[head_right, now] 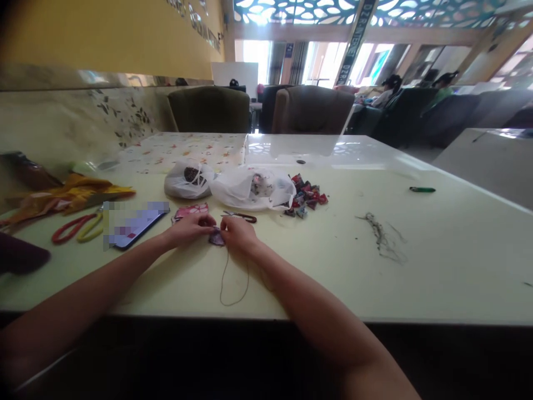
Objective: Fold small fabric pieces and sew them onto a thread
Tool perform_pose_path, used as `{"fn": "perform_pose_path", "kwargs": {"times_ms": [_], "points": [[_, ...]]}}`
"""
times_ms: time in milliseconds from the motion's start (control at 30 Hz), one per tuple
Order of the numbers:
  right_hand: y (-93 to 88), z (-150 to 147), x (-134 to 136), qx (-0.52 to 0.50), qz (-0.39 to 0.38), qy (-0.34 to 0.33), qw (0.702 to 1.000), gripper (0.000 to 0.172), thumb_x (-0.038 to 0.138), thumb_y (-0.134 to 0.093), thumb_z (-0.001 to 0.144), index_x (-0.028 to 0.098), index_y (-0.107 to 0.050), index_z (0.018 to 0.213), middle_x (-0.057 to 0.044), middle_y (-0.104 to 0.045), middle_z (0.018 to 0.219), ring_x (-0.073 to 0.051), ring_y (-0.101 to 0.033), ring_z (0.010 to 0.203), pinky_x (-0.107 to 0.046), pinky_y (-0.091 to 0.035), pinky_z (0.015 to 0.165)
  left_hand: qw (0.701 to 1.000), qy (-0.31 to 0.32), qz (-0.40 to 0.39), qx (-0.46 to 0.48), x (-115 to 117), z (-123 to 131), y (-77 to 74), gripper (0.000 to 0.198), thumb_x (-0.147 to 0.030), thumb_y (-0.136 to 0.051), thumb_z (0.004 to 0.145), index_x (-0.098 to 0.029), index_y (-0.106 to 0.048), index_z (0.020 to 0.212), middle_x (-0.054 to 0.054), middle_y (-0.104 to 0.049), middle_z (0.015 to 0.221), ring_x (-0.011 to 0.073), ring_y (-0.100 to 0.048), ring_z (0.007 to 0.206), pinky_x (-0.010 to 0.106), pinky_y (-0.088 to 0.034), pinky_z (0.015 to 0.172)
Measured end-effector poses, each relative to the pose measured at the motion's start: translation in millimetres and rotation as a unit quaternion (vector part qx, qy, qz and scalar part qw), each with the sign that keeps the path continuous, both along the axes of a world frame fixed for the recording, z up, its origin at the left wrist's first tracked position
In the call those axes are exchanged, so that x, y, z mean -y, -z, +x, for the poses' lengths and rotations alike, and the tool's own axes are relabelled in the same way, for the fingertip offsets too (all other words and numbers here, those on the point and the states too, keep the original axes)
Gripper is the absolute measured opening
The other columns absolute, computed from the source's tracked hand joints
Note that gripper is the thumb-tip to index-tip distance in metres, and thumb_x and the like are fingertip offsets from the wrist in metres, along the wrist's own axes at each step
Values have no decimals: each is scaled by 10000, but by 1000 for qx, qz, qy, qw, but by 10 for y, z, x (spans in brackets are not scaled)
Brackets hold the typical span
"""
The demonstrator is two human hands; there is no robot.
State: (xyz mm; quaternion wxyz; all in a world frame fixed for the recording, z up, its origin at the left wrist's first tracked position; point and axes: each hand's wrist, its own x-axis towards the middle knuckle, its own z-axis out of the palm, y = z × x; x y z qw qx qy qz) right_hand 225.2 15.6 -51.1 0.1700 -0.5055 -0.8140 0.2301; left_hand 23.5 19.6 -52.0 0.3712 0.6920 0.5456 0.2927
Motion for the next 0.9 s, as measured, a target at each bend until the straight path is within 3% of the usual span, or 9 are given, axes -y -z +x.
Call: {"fn": "perform_pose_path", "kwargs": {"times_ms": [100, 200, 300, 400, 467, 767, 900], "points": [[14, 51, -35, -60, 23, 0, 998, 98, 214, -616, 869, 189, -682, 936, 6, -644, 762, -143, -540, 723, -249, -308, 658, 994, -5, -48, 94, 12, -1, -9, 311, -428, -829, 666, -172, -745, 821, 45, -733, 766, 176, -628, 668, 275, -449, 618], [40, 88, -70, -205, -6, 18, 979, 189, 244, -662, 832, 188, -673, 1012, 57, -527, 632, -121, -461, 622, -241, -291, 621, 982, -46, -56, 173, 64, 2, -9, 312, -437, -825, 690, -170, -722, 813, 13, -672, 688, 114, -516, 539, 236, -367, 505], [30, 116, -71, -344, -139, 19, 928, 361, 351, -718, 789, 183, -661, 1103, 82, -503, 600, -91, -383, 531, -227, -262, 548, 977, -57, -31, 204, 127, 18, -49, 293, -408, -841, 672, -167, -726, 793, 34, -696, 777, 119, -551, 594, 220, -406, 486], [-22, 143, -48, -381, -272, -4, 884, 323, 442, -759, 729, 174, -662, 882, 93, -451, 530, -53, -262, 448, -227, -163, 468, 968, -52, -38, 242, 180, 39, -116, 305, -394, -852, 645, -164, -674, 739, 69, -739, 947, 146, -631, 692, 233, -501, 517], [-63, 166, -39, -393, -300, -3, 869, 328, 461, -784, 691, 185, -621, 759, 105, -384, 476, -45, -229, 425, -227, -132, 439, 962, -54, -50, 264, 204, 50, -149, 325, -379, -854, 632, -164, -627, 721, 79, -749, 1017, 154, -665, 713, 258, -554, 553], [-160, 320, -130, -496, -212, 63, 840, 369, 457, -823, 671, 186, -574, 702, 104, -376, 495, -30, -269, 427, -206, -178, 421, 955, -89, -39, 279, 224, 56, -138, 340, -339, -859, 610, -162, -593, 725, 35, -705, 827, 179, -695, 704, 272, -587, 532], [-169, 359, -163, -528, -189, 73, 824, 359, 458, -815, 685, 192, -576, 715, 113, -351, 468, -34, -267, 412, -214, -199, 411, 945, -131, -41, 296, 214, 40, -131, 331, -311, -852, 622, -164, -577, 731, 35, -720, 844, 199, -728, 777, 290, -616, 610]]}}
